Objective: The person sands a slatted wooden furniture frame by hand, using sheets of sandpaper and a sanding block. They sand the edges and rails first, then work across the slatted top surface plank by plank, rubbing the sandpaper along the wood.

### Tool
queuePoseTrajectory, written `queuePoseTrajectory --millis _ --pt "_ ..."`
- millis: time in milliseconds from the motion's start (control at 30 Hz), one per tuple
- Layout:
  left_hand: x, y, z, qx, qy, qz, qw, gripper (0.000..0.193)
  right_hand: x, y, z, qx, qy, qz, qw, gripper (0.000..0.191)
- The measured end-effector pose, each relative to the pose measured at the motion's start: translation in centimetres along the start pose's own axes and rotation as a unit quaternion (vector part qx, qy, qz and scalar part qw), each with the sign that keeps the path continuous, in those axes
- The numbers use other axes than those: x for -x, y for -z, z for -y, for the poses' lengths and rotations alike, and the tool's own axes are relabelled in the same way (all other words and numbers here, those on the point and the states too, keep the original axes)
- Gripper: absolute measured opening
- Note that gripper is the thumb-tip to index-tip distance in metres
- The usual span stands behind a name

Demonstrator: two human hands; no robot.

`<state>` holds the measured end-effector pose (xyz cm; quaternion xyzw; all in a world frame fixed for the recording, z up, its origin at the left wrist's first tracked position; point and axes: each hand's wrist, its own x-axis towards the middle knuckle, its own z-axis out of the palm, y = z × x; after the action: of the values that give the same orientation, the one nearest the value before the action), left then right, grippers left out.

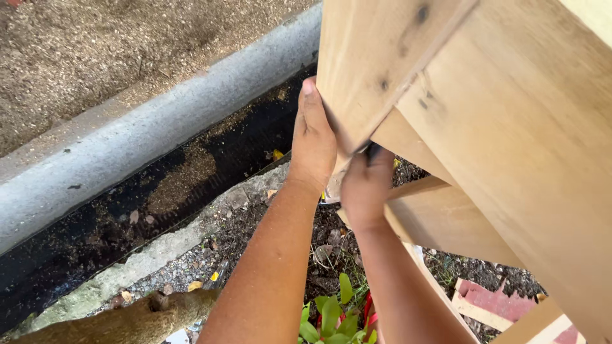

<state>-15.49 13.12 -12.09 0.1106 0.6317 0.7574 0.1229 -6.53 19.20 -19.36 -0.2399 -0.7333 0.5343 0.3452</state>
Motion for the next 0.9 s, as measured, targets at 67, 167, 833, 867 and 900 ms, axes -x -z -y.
queuePoseTrajectory --millis 67,167,833,867,900 --pt "0.0 0.1 0.2 0.002 -0.005 0.004 1.0 0.072 0.4 -1.3 -1.4 -0.055 -0.001 0.033 0.998 0.054" --pt "-0.2 0.3 0.2 -0.007 0.009 0.001 1.0 0.072 -0.1 -2.4 -2.9 -0.137 -0.153 0.078 0.975 0.048" --pt "0.7 0.5 -1.4 -0.036 0.088 0.002 0.995 0.076 -0.2 -1.1 6.7 -0.571 -0.337 0.02 0.748 0.06" --pt "1.6 0.9 -1.7 -0.045 0.047 0.022 0.998 0.077 1.4 -0.7 7.7 -0.553 -0.325 -0.019 0.766 0.053" --pt "2.6 1.6 -2.2 -0.055 0.0 0.041 0.998 0.078 2.9 -0.5 8.6 -0.537 -0.31 -0.055 0.782 0.046"
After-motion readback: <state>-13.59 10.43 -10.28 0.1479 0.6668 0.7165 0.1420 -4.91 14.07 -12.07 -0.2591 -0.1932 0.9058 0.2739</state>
